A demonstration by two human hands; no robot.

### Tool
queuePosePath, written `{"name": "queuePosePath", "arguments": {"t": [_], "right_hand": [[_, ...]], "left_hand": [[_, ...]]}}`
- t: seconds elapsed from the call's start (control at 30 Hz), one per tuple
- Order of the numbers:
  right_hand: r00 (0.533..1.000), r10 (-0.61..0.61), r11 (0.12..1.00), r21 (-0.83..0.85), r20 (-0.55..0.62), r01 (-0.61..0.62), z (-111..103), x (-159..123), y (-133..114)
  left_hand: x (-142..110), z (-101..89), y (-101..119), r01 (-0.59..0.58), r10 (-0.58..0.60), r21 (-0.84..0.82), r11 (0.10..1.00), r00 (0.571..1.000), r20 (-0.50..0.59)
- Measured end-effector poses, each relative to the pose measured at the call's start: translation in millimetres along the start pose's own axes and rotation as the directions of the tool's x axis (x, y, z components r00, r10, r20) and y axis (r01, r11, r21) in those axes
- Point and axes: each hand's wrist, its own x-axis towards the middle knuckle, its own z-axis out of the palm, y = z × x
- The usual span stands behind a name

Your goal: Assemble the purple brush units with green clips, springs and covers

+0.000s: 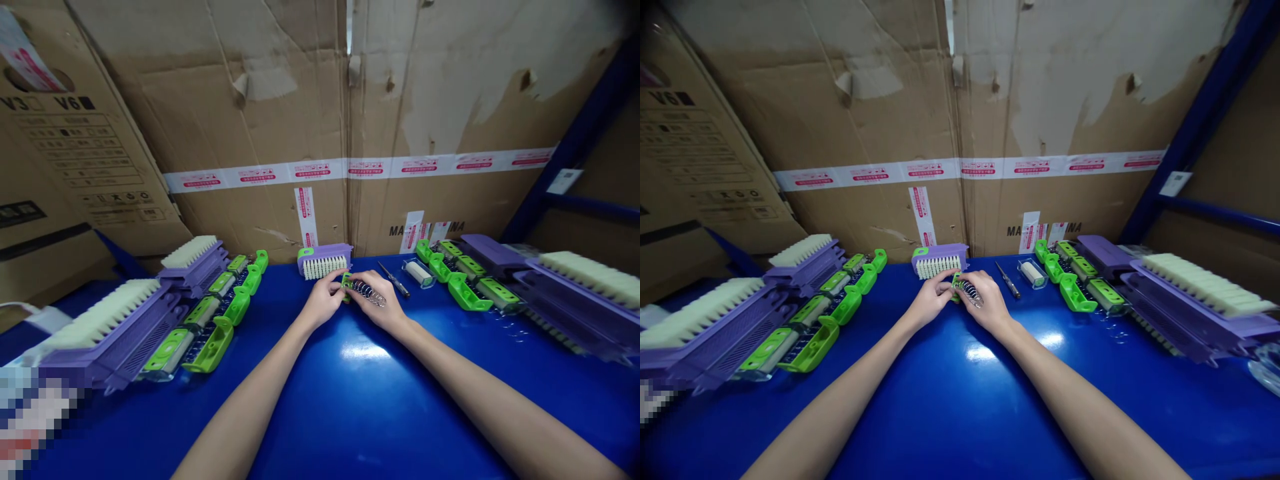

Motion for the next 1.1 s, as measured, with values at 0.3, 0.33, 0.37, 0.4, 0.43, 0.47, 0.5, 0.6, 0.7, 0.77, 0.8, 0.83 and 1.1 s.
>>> {"name": "queuePosePath", "arguments": {"t": [0.3,0.33,0.37,0.4,0.43,0.47,0.5,0.6,0.7,0.77,0.8,0.83,1.1], "right_hand": [[0.999,0.005,1.0,0.023,0.031,-0.005,-3,3,-3],[0.999,-0.008,1.0,0.025,0.052,0.007,-5,4,-4],[0.997,-0.023,0.999,0.025,0.072,0.021,-7,5,-5],[0.995,-0.034,0.999,0.022,0.089,0.032,-9,5,-5],[0.994,-0.041,0.999,0.017,0.101,0.039,-10,5,-6],[0.993,-0.044,0.999,0.01,0.109,0.043,-11,6,-6],[0.992,-0.045,0.999,-0.001,0.114,0.045,-12,6,-6],[0.989,-0.056,0.997,-0.05,0.139,0.063,-11,6,-5],[0.984,-0.078,0.992,-0.085,0.16,0.093,-11,6,-5],[0.985,-0.084,0.99,-0.104,0.151,0.1,-10,6,-5],[0.986,-0.083,0.988,-0.114,0.144,0.1,-10,6,-5],[0.987,-0.082,0.987,-0.123,0.137,0.099,-10,6,-5],[0.995,-0.045,0.978,-0.201,0.088,0.062,-7,3,-6]], "left_hand": [[2,-1.3,-4,0.014,-0.014,-0.05,0.999,1.0,0.01],[2,-1.4,-4,0.019,-0.018,-0.06,0.998,1.0,0.01],[3,-1.4,-4,0.022,-0.021,-0.069,0.997,1.0,0.009],[3,-1.4,-4,0.023,-0.022,-0.077,0.997,1.0,0.007],[3,-1.4,-4,0.022,-0.022,-0.082,0.996,1.0,0.005],[3,-1.3,-3,0.02,-0.02,-0.084,0.996,1.0,0.003],[3,-1.1,-3,0.017,-0.017,-0.084,0.996,1.0,0.005],[3,-0.8,-3,0.017,-0.016,-0.079,0.997,1.0,0.018],[3,-0.9,-3,0.028,-0.027,-0.08,0.996,0.999,0.024],[3,-1.3,-4,0.037,-0.035,-0.093,0.995,0.999,0.024],[3,-1.6,-4,0.042,-0.039,-0.102,0.994,0.999,0.025],[3,-2.0,-4,0.047,-0.044,-0.111,0.993,0.999,0.027],[3,-4.4,-1,0.043,-0.037,-0.105,0.994,0.998,0.059]]}}
